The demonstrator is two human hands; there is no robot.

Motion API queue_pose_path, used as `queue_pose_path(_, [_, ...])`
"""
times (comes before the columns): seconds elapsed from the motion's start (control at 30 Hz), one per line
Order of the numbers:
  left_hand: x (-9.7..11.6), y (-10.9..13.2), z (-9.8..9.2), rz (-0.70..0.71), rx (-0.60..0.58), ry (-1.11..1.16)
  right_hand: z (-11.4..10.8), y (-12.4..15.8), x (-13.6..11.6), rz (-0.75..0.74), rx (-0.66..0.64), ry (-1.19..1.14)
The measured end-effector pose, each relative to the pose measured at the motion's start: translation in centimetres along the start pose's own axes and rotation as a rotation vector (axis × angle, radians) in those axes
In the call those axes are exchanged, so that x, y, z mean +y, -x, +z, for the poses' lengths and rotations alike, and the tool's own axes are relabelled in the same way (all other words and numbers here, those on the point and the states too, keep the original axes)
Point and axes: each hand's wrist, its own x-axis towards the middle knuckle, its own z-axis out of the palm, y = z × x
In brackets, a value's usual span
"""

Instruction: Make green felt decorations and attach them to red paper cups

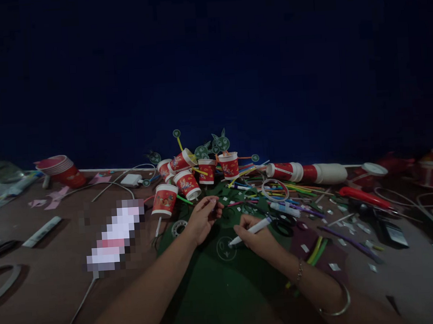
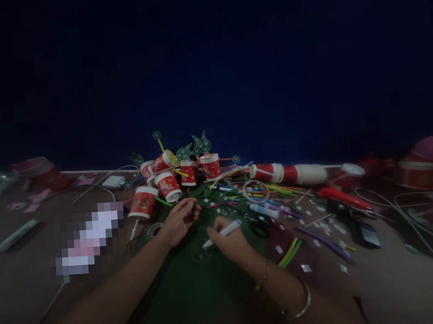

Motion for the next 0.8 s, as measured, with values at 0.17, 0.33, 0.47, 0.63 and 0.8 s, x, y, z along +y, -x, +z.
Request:
queue_pose_path(0.17, [-0.19,-0.1,-0.16,0.005,-0.009,0.001,0.48,0.2,0.06,-0.005,-0.065,0.062])
queue_pose_path(0.33, [-0.24,-0.14,-0.21,0.005,-0.019,0.007,0.56,0.21,0.43,0.003,-0.092,0.103])
queue_pose_path(0.47, [-0.14,-0.09,-0.1,0.0,-0.01,0.007,0.53,0.23,0.32,0.0,-0.096,0.133])
queue_pose_path(0.63, [-0.17,-0.14,-0.13,-0.001,-0.015,0.008,0.47,0.27,0.11,-0.041,-0.093,0.19])
queue_pose_path(0.8, [-0.2,-0.12,-0.13,0.002,-0.017,0.015,0.47,0.36,0.05,-0.031,-0.091,0.19])
